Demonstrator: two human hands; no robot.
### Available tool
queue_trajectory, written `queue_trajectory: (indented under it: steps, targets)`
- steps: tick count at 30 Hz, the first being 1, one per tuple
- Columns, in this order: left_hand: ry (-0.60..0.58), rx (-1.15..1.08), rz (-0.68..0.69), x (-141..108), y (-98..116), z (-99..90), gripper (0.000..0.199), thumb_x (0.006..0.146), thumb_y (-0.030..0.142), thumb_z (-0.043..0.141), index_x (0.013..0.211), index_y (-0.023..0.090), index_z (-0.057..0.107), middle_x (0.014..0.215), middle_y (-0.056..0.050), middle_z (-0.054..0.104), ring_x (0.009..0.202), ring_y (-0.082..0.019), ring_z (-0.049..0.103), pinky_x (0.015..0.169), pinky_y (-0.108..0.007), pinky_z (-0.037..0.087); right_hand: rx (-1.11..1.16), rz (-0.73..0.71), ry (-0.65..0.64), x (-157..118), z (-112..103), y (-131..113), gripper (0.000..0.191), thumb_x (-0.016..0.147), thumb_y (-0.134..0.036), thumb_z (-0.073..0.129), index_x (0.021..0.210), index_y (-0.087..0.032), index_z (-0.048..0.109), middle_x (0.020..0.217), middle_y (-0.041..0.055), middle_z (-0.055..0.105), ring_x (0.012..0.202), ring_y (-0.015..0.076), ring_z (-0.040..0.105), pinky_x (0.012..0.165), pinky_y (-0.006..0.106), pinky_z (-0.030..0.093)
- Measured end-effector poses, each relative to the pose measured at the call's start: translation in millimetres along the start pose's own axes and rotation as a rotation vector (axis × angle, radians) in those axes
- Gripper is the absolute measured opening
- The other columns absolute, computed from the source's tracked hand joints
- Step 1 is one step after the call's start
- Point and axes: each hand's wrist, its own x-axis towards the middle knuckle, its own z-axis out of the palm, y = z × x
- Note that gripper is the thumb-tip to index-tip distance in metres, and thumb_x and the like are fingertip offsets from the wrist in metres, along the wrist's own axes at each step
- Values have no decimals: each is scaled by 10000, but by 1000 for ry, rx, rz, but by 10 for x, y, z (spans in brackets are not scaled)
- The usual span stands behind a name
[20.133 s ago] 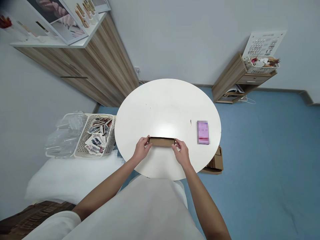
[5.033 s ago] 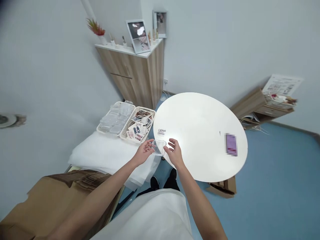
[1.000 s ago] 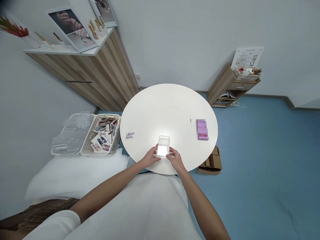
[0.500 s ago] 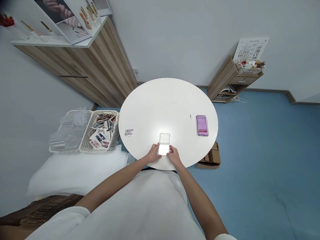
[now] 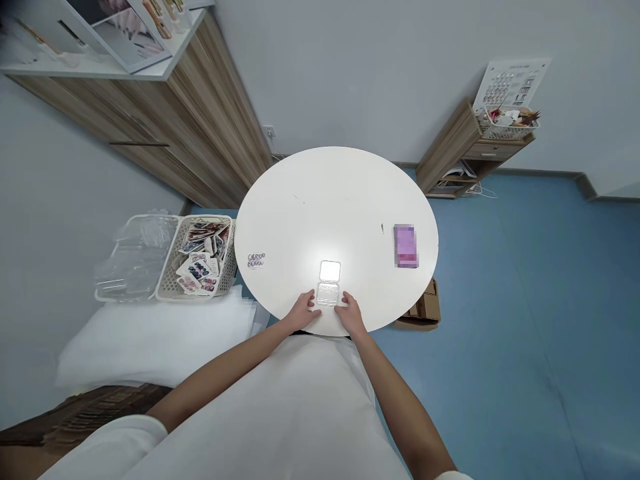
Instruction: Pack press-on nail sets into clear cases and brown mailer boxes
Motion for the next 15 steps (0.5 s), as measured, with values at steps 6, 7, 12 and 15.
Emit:
queue_trajectory:
  steps: [6, 7, 12, 15]
  targets:
    - [16, -51, 11, 58, 67, 68, 564, 652, 153, 567, 1191, 198, 404, 1085, -87, 395, 937, -171, 442, 782, -292, 416, 17, 1, -32, 35, 30, -94, 556, 622, -281, 532, 1168, -192, 476, 1170, 85, 498, 878, 180, 569, 746, 301, 463]
    - [28, -55, 8, 89, 85, 77, 578, 654, 148, 563, 1204, 200, 392, 1093, -89, 390, 945, -172, 440, 793, -295, 413, 14, -6, -30, 62, 28, -117, 551, 621, -279, 529, 1163, -190, 481, 1171, 85, 500, 886, 181, 568, 748, 299, 462]
    - [68, -60, 0, 280, 199, 95, 608, 659, 127, 548, 1236, 174, 365, 1147, -105, 361, 975, -175, 432, 821, -294, 401, -18, -35, 8, 246, -16, -225, 576, 612, -267, 530, 1176, -170, 471, 1169, 98, 499, 891, 189, 570, 774, 311, 444]
    - [84, -55, 2, 377, 266, 97, 606, 661, 129, 545, 1238, 168, 364, 1158, -108, 355, 985, -176, 427, 828, -294, 398, -23, -48, 6, 344, -44, -280, 584, 614, -266, 530, 1187, -175, 463, 1171, 93, 495, 906, 191, 564, 776, 309, 440]
